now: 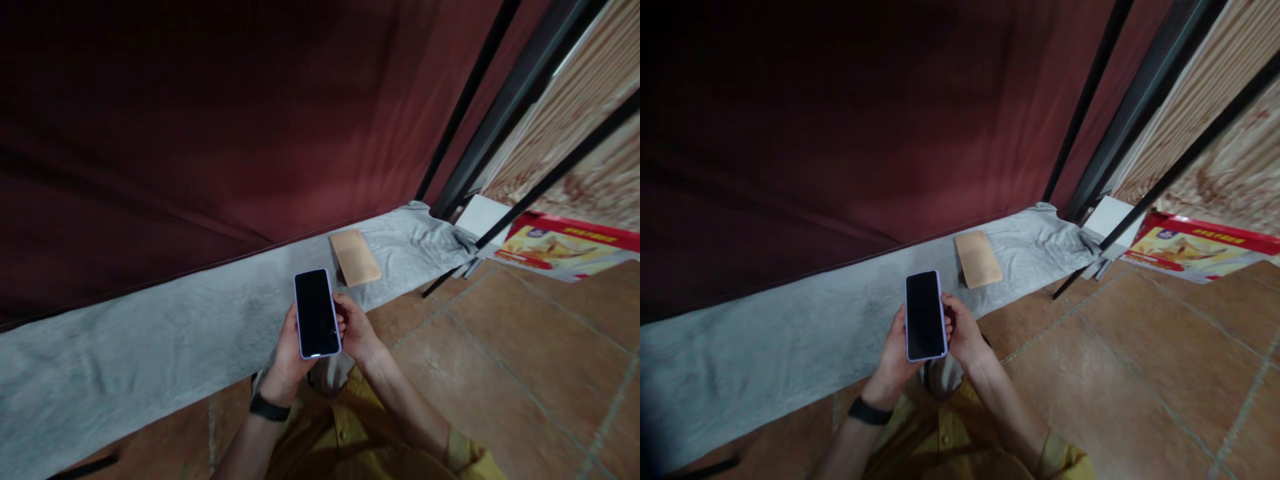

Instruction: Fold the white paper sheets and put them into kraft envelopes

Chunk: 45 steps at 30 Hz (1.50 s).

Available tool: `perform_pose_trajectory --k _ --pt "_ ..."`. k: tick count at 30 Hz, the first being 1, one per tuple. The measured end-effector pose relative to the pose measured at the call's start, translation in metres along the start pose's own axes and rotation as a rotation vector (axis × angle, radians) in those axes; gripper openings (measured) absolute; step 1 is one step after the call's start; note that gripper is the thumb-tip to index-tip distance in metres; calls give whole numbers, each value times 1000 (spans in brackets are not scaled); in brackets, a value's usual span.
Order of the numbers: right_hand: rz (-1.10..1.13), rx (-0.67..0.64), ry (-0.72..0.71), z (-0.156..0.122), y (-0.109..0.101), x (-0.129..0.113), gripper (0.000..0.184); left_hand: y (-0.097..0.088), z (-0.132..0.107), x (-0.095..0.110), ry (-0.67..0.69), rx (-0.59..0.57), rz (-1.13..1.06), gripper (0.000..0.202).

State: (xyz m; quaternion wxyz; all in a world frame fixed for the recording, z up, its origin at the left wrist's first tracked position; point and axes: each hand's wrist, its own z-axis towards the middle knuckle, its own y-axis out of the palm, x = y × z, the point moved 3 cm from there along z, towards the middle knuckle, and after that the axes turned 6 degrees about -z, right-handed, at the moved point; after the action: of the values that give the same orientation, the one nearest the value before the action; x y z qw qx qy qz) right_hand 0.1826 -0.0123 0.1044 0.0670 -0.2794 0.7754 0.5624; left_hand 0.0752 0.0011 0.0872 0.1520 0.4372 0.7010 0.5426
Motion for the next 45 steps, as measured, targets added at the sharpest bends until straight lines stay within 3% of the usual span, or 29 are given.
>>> perform_pose_trajectory --k 10,13,17,20,24,27,30,35,38,41,45 --pt "20 -13 24 6 -14 -8 46 14 6 -2 15 71 38 63" --pt "-26 37 -27 14 -17 -3 41 4 12 6 43 64 60 67" --pt "-181 241 -274 12 -26 -2 20 -23 25 34 136 71 77 71" --pt "-356 375 -410 -7 -29 -27 27 -50 35 56 166 115 100 74" --pt "-565 289 -678 -38 -15 -91 24 -82 45 73 218 117 90 74" --pt "-671 298 -775 -45 -11 -112 20 -97 49 75 188 80 48 74" --pt "-695 350 -732 -22 -23 -84 20 -105 52 73 141 31 24 76" --pt "-593 389 -573 49 -64 10 37 -114 57 73 140 13 5 81" --pt "-600 401 -528 81 -78 50 46 -116 59 73 160 9 -8 81" --pt "-642 314 -494 95 -77 71 54 -116 60 73 178 12 -34 81" --pt "-662 273 -475 99 -71 79 65 -112 58 71 157 37 -54 78"
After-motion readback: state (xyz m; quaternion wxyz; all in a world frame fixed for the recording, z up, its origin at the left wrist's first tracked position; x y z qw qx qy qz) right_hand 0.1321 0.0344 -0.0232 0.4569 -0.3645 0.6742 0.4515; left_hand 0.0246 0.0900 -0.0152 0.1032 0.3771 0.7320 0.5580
